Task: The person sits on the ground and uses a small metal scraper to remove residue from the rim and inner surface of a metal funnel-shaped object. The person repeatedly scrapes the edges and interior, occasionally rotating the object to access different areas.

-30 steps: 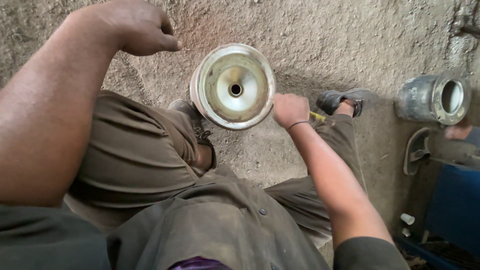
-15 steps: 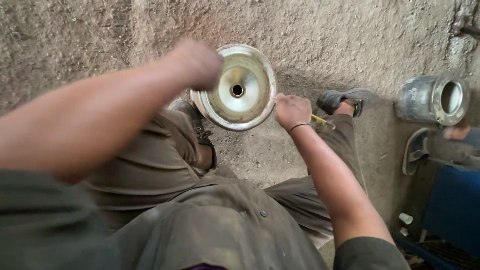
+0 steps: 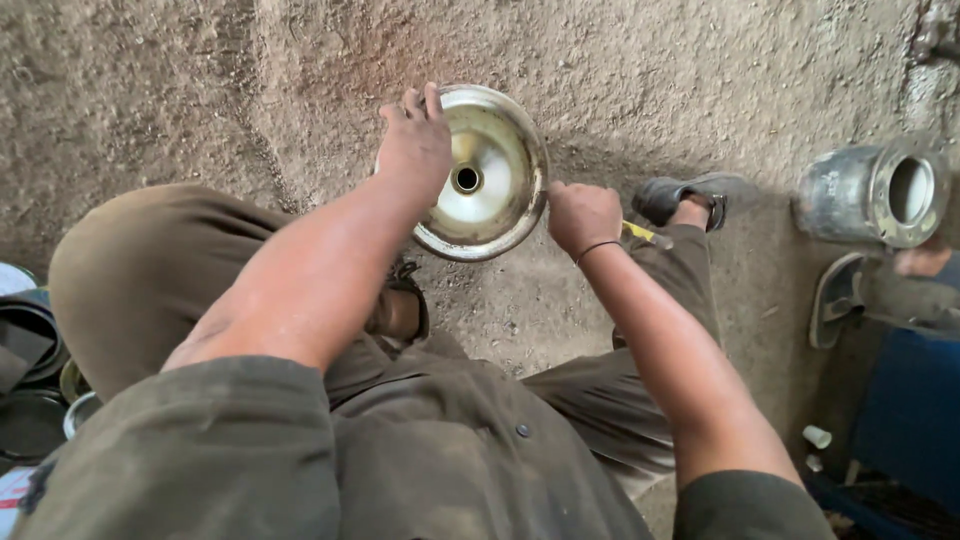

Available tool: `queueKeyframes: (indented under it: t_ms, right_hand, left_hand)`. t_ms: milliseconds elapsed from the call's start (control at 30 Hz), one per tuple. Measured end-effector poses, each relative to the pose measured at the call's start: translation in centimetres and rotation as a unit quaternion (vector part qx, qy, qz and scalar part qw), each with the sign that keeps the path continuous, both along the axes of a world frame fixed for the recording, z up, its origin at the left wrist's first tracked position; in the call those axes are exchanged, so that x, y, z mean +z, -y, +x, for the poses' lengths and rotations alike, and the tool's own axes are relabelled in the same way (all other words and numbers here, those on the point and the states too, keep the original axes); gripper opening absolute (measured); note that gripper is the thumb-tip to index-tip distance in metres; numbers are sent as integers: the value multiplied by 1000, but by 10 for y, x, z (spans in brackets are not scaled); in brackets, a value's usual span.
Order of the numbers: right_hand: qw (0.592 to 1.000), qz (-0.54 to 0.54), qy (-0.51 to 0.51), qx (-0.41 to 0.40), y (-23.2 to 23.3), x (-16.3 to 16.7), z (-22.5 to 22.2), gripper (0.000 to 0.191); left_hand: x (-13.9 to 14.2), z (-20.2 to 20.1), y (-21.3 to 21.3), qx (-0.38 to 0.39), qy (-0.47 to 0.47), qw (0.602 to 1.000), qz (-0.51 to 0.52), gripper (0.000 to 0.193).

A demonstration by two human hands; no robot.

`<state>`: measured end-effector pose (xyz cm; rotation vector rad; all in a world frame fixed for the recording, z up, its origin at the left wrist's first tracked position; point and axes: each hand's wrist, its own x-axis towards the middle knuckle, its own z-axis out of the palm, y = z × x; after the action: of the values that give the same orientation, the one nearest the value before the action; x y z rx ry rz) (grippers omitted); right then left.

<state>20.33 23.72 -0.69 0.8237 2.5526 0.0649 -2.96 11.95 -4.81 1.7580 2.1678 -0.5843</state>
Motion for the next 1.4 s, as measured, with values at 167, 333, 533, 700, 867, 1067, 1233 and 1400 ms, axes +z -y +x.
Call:
queueKeyframes:
  t_ms: [167,333,533,700,867,1067,1233,1400]
  right_hand:
    - [998,-43,9,40,3,7,1,24]
    - [999,-26,-15,12,3,14,-3,24]
    - [996,-50,33,59,3,10,2,23]
    - [989,61,-86,105,4,7,5,20]
    - [994,-37,89,57,8,7,3,32]
    - [998,4,11,69,16,7,1,30]
    - [992,-39,106,52,8,9,-3,32]
    - [998,-34,56,25,10,6,5,36]
  left_hand:
    - [-9,6,-18,82,14,996,43,57]
    - [-19,5,-20,74,-8,996,51,57]
    - [-25,7,-24,45,-19,998,40,59]
    - [-23,5,-27,44,-14,999,17,59]
    - [-23,5,-28,41,-8,999,3,59]
    - [-26,5,-27,52,-6,999,17,58]
    - [-23,5,-27,43,10,999,-4,59]
    - [-18,5,-25,42,6,999,-8,57]
